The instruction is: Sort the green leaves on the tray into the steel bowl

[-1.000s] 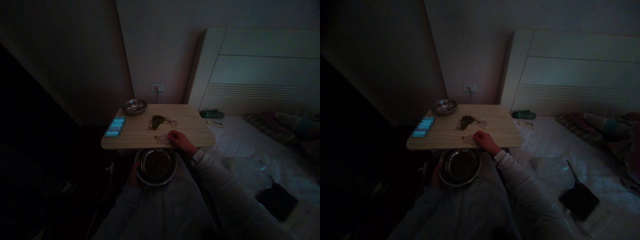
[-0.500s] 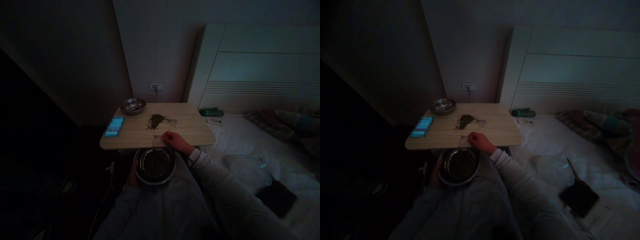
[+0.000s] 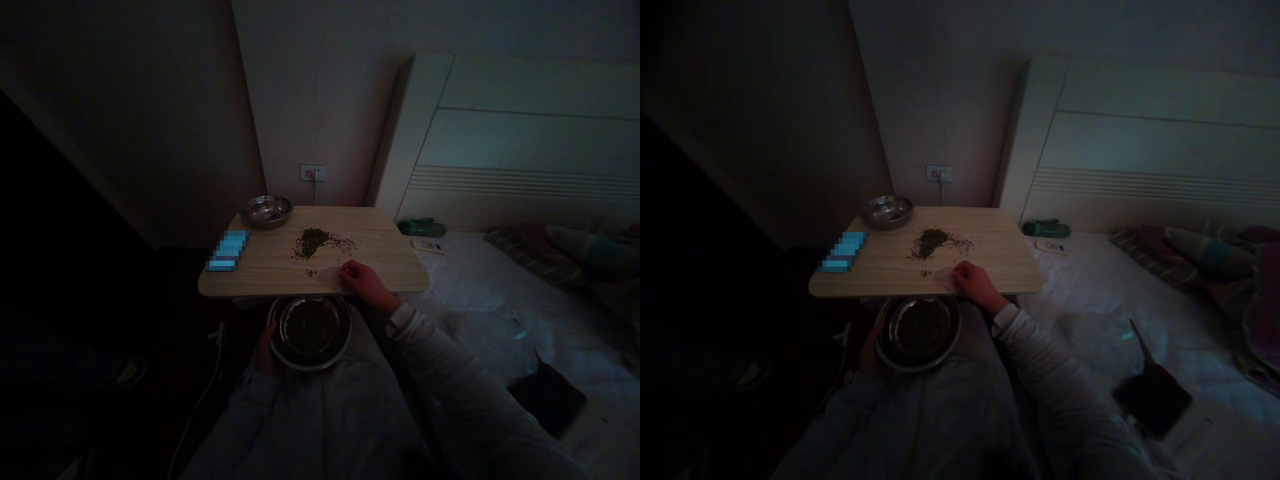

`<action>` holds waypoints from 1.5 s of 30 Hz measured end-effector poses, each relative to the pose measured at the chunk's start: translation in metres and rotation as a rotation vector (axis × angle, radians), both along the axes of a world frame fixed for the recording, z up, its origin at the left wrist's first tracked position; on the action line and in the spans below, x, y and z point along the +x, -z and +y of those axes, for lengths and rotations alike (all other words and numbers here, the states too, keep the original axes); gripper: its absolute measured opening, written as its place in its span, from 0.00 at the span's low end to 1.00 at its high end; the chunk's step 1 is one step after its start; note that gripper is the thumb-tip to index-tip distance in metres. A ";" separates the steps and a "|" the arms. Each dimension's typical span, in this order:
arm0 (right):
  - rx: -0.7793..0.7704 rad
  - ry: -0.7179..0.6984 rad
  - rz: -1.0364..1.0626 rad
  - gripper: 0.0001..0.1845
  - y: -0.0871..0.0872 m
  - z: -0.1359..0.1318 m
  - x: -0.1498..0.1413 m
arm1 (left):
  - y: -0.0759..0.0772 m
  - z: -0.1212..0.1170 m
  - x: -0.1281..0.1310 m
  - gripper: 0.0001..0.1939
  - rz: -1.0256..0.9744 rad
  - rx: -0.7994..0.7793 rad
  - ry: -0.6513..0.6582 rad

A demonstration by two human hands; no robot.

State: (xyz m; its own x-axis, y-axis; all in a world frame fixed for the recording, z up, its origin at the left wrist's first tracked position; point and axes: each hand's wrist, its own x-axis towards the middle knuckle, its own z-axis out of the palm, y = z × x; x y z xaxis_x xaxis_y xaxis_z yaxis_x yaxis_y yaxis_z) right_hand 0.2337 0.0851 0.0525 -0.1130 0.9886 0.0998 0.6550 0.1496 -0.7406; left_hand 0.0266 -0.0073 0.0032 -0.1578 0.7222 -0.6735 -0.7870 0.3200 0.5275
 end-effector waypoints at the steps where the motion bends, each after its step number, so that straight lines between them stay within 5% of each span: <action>1: 0.005 -0.005 -0.011 0.05 0.000 0.000 -0.002 | -0.001 0.000 0.000 0.13 0.008 0.001 -0.002; 12: 0.070 0.112 -0.134 0.06 0.006 0.009 -0.006 | 0.014 0.003 -0.004 0.10 0.064 0.054 -0.007; 23: 0.015 0.217 -0.218 0.06 0.001 0.019 0.023 | -0.001 0.000 0.000 0.14 0.067 -0.012 0.016; 30: 0.088 0.167 -0.288 0.06 -0.002 0.046 0.042 | 0.016 0.004 -0.007 0.14 0.089 0.024 0.015; 35: 0.080 0.148 -0.246 0.05 -0.005 0.059 0.047 | 0.012 0.003 -0.006 0.12 0.070 0.002 0.020; 45: 0.142 0.004 -0.261 0.07 -0.014 0.036 0.039 | 0.015 0.003 -0.005 0.10 0.093 0.051 0.003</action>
State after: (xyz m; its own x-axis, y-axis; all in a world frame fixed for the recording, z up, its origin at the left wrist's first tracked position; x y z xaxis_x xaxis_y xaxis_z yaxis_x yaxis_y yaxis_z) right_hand 0.2728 0.1208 0.0666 -0.1488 0.9673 0.2054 0.8214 0.2365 -0.5190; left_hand 0.0220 -0.0045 -0.0115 -0.2153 0.7560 -0.6181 -0.7331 0.2931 0.6138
